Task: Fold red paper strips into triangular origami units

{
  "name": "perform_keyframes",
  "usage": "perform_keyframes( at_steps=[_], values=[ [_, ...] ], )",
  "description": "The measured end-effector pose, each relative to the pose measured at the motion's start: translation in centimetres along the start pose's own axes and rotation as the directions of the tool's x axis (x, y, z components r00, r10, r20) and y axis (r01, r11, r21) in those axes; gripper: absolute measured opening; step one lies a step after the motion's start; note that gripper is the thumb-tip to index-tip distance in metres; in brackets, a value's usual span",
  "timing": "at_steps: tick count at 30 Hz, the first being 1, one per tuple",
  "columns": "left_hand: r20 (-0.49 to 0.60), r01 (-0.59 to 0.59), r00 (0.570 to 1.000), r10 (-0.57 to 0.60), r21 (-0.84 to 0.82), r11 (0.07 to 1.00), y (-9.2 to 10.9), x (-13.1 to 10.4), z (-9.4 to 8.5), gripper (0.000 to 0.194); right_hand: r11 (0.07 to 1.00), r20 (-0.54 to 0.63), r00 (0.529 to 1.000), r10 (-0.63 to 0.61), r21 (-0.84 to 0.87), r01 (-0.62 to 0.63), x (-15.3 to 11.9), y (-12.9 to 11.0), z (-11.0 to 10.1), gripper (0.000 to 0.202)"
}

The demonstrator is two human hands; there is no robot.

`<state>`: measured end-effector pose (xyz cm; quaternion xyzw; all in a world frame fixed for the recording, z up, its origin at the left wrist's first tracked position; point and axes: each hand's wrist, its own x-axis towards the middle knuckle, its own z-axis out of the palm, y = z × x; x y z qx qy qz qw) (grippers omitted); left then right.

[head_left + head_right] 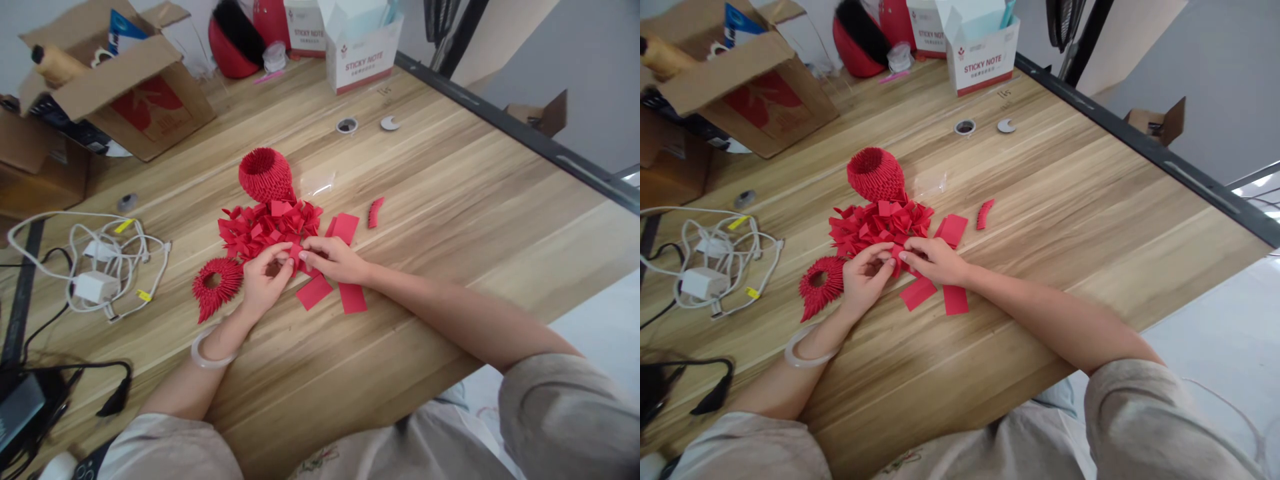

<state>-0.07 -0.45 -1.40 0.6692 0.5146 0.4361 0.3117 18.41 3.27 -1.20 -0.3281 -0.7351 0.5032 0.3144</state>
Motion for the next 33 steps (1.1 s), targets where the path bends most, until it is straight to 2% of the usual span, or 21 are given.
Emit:
perform_keyframes(
  at_steps=[4, 11, 20, 24, 27, 29, 33],
  values=[
    [0.016, -0.028, 0.999, 0.028, 0.028, 0.999, 0.12, 0.00, 0.01, 0.024, 1.000, -0.018, 1.000, -0.007, 0.028, 0.008, 0.05, 0.21, 0.01, 0.028],
    [-0.012, -0.024, 1.000, 0.024, 0.017, 1.000, 0.24, 0.02, 0.08, 0.020, 0.999, -0.017, 1.000, -0.017, 0.043, 0.018, 0.07, 0.27, 0.03, 0.026],
    [-0.034, -0.067, 0.997, 0.070, 0.092, 0.994, 0.03, 0.11, 0.01, 0.018, 0.998, -0.016, 1.000, -0.015, 0.065, 0.016, 0.12, 0.38, 0.09, 0.023],
    [-0.027, -0.066, 0.997, 0.068, 0.064, 0.996, -0.12, 0.09, 0.02, 0.017, 0.997, -0.014, 1.000, -0.010, 0.072, 0.011, 0.11, 0.37, 0.09, 0.022],
    [0.014, -0.025, 1.000, 0.025, 0.011, 1.000, -0.06, 0.11, 0.02, 0.018, 0.997, -0.016, 1.000, -0.010, 0.073, 0.011, 0.08, 0.46, 0.10, 0.023],
    [0.079, 0.024, 0.997, -0.022, -0.018, 1.000, 0.07, 0.15, -0.01, 0.020, 0.998, -0.019, 1.000, -0.017, 0.065, 0.019, 0.07, 0.54, 0.11, 0.022],
    [0.164, 0.063, 0.985, -0.060, -0.013, 0.998, 0.32, 0.19, -0.08, 0.023, 0.999, -0.026, 0.999, -0.036, 0.030, 0.037, 0.06, 0.66, 0.12, 0.021]
  ],
)
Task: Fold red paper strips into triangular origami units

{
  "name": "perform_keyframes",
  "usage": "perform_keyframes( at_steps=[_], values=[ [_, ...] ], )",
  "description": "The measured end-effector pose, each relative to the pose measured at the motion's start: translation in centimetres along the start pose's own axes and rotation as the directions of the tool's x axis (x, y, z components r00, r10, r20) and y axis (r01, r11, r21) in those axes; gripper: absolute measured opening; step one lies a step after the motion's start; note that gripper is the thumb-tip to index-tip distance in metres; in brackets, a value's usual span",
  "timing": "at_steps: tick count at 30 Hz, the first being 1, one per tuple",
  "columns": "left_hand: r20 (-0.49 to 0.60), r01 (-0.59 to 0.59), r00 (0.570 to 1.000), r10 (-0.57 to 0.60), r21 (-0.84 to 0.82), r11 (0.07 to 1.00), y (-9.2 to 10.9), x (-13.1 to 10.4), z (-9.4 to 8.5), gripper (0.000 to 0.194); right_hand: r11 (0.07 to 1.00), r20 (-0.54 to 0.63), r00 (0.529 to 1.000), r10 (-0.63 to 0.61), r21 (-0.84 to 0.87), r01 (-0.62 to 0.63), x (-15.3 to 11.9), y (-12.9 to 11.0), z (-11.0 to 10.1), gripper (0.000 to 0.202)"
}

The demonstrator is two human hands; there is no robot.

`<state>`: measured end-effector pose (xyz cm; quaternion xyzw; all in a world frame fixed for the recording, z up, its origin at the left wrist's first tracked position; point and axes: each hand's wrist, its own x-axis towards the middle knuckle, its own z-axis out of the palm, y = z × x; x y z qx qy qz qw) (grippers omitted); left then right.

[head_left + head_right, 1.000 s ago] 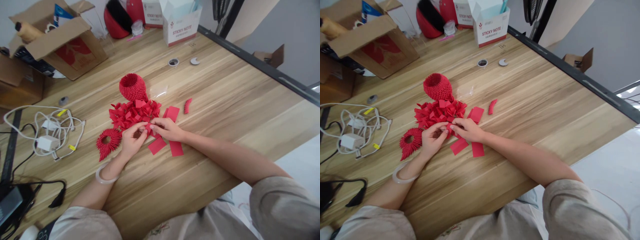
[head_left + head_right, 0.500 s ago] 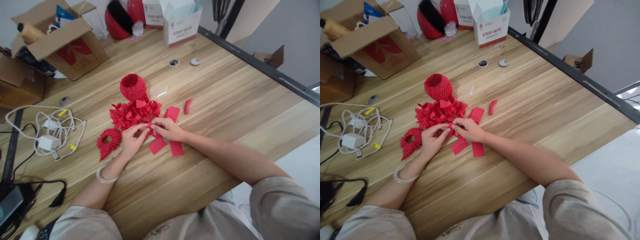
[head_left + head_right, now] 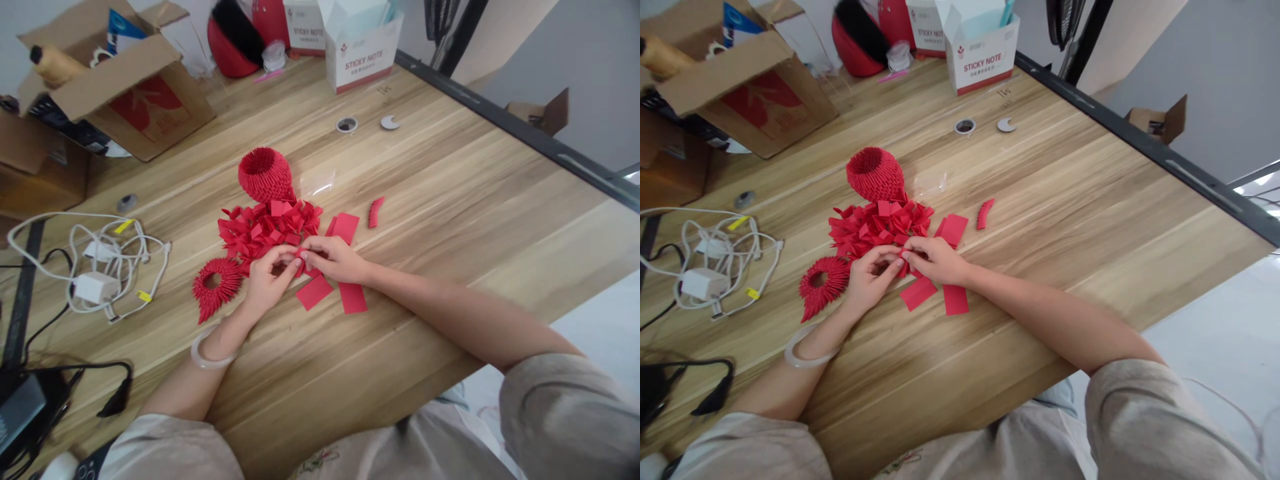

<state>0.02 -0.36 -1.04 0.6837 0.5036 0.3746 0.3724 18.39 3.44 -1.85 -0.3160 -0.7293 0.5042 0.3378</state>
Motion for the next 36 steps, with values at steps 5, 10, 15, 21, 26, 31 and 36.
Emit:
perform_keyframes(
  at_steps=[5, 10, 15, 21, 26, 31, 36],
  values=[
    [-0.006, -0.011, 1.000, 0.011, 0.049, 0.999, 0.10, 0.04, 0.01, 0.021, 1.000, 0.008, 1.000, 0.007, 0.003, -0.007, 0.01, 0.01, 0.06, 0.021],
    [-0.012, -0.022, 1.000, 0.023, 0.049, 0.999, 0.31, 0.11, 0.07, 0.020, 1.000, 0.015, 1.000, 0.013, -0.017, -0.013, 0.01, -0.04, 0.05, 0.022],
    [-0.015, -0.030, 0.999, 0.031, 0.058, 0.998, 0.46, 0.09, 0.07, 0.019, 1.000, 0.019, 1.000, 0.012, -0.024, -0.011, 0.01, -0.10, 0.03, 0.021],
    [-0.008, -0.034, 0.999, 0.035, 0.068, 0.997, 0.40, 0.10, 0.06, 0.019, 1.000, 0.014, 1.000, 0.000, -0.028, 0.001, 0.00, -0.03, 0.03, 0.020],
    [0.007, -0.029, 1.000, 0.029, 0.069, 0.997, 0.44, 0.17, 0.07, 0.019, 0.999, 0.020, 1.000, 0.005, -0.049, -0.004, -0.02, -0.01, 0.03, 0.019],
    [0.031, -0.031, 0.999, 0.028, 0.094, 0.995, 0.68, 0.32, 0.06, 0.017, 0.998, 0.018, 1.000, -0.003, -0.067, 0.004, -0.02, 0.06, 0.07, 0.018],
    [0.047, -0.014, 0.999, 0.010, 0.106, 0.994, 0.84, 0.36, 0.06, 0.017, 0.997, 0.013, 1.000, -0.021, -0.080, 0.022, -0.04, 0.17, 0.12, 0.015]
  ],
)
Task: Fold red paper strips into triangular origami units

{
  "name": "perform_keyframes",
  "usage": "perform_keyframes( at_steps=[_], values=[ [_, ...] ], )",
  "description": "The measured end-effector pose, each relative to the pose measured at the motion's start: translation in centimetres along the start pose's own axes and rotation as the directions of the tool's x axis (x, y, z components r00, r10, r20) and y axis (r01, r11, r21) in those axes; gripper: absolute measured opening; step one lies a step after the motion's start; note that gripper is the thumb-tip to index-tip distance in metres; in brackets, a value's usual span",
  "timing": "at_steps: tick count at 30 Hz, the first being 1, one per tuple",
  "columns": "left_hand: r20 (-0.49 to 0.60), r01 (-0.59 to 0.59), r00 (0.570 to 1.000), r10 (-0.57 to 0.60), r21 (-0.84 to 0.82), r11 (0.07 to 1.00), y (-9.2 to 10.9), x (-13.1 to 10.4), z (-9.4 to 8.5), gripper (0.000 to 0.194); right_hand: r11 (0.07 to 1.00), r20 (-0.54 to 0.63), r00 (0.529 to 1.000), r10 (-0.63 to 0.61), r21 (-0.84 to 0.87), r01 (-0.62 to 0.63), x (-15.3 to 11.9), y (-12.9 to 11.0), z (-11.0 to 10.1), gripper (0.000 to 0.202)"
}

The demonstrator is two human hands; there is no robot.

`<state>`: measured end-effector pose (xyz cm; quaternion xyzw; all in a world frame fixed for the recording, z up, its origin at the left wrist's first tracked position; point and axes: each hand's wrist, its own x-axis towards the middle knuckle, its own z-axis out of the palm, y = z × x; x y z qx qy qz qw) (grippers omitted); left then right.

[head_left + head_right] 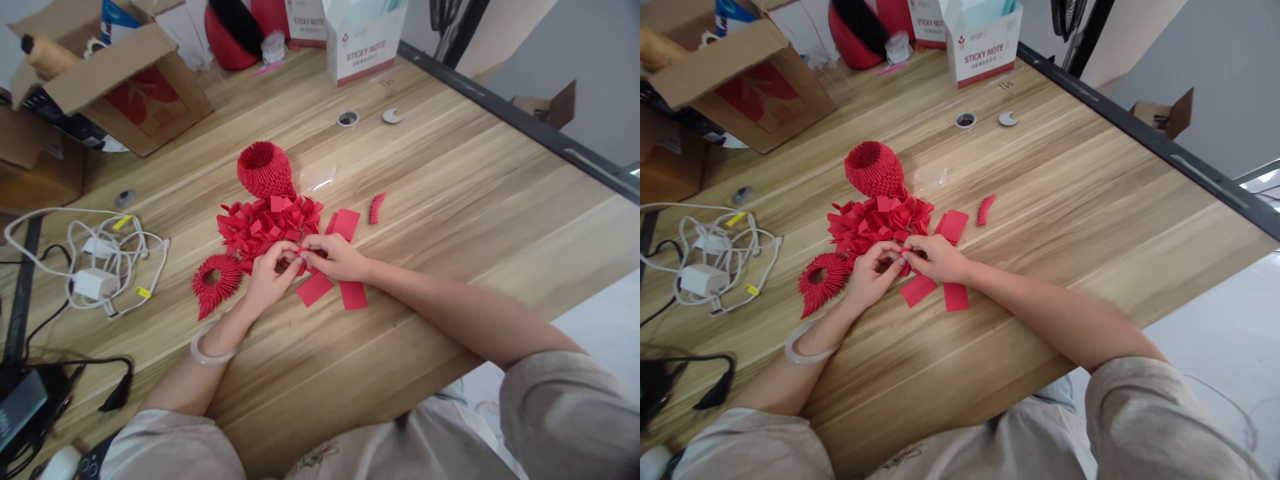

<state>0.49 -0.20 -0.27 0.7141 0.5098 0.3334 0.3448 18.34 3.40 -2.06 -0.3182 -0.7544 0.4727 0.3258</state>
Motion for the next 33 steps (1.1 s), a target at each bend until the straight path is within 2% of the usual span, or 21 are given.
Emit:
perform_keyframes(
  at_steps=[14, 33],
  values=[
    [0.039, 0.007, 0.999, -0.008, 0.013, 1.000, -0.10, -0.06, -0.07, 0.017, 1.000, -0.001, 1.000, -0.007, -0.013, 0.007, -0.02, -0.17, -0.02, 0.014],
    [0.034, -0.012, 0.999, 0.011, 0.030, 0.999, -0.27, -0.10, -0.07, 0.017, 1.000, -0.016, 1.000, -0.012, -0.008, 0.012, -0.05, 0.00, 0.09, 0.014]
  ],
)
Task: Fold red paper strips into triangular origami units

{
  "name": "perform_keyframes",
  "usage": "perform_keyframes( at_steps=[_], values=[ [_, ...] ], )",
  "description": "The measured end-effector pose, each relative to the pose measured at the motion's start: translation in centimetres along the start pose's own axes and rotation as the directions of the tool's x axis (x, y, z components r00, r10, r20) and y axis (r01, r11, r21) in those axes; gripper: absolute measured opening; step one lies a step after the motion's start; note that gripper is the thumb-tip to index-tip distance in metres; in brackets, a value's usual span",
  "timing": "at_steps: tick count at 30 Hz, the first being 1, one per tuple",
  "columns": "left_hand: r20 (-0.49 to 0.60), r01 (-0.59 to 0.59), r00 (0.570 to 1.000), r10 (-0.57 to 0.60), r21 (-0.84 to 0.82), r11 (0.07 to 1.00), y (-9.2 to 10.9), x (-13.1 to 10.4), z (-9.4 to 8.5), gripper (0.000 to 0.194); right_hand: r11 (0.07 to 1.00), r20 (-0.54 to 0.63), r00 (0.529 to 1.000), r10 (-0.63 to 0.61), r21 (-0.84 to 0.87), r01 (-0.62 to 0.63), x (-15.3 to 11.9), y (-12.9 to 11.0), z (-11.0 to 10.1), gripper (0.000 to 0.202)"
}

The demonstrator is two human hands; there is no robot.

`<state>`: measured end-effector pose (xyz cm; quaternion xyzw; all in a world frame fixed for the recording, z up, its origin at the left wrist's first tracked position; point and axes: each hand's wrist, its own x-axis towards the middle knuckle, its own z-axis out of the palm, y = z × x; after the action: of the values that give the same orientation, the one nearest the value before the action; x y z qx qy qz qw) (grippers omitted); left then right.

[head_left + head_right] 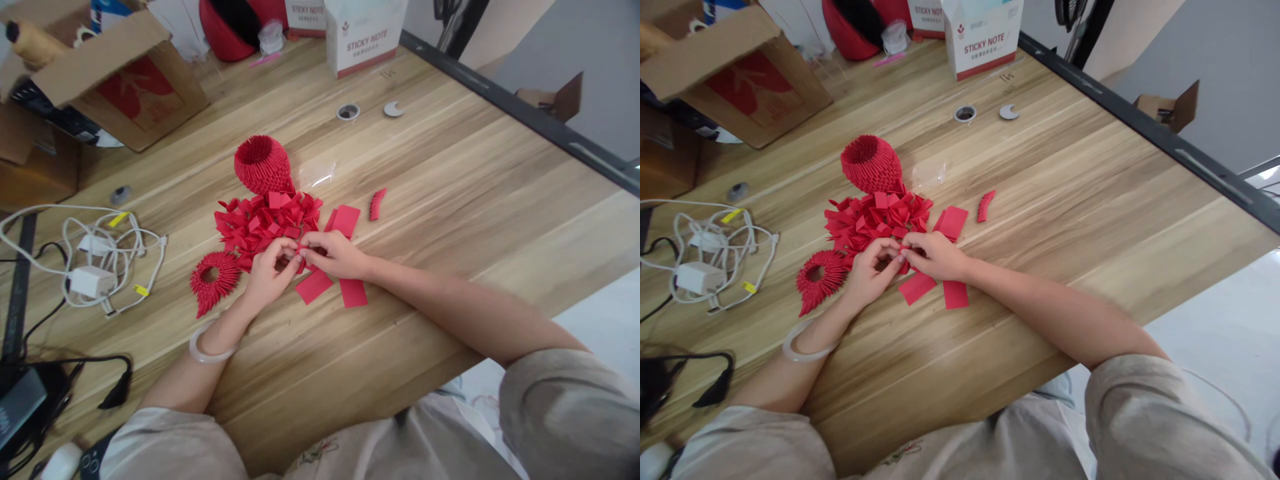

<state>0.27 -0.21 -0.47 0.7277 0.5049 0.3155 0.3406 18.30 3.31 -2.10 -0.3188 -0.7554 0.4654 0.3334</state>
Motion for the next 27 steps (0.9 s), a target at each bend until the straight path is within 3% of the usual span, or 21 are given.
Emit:
perform_keyframes(
  at_steps=[27],
  values=[
    [0.000, 0.031, 1.000, -0.031, 0.001, 1.000, 0.29, 0.17, 0.10, 0.020, 1.000, 0.025, 1.000, 0.015, -0.023, -0.014, -0.08, -0.19, -0.26, 0.015]
  ],
)
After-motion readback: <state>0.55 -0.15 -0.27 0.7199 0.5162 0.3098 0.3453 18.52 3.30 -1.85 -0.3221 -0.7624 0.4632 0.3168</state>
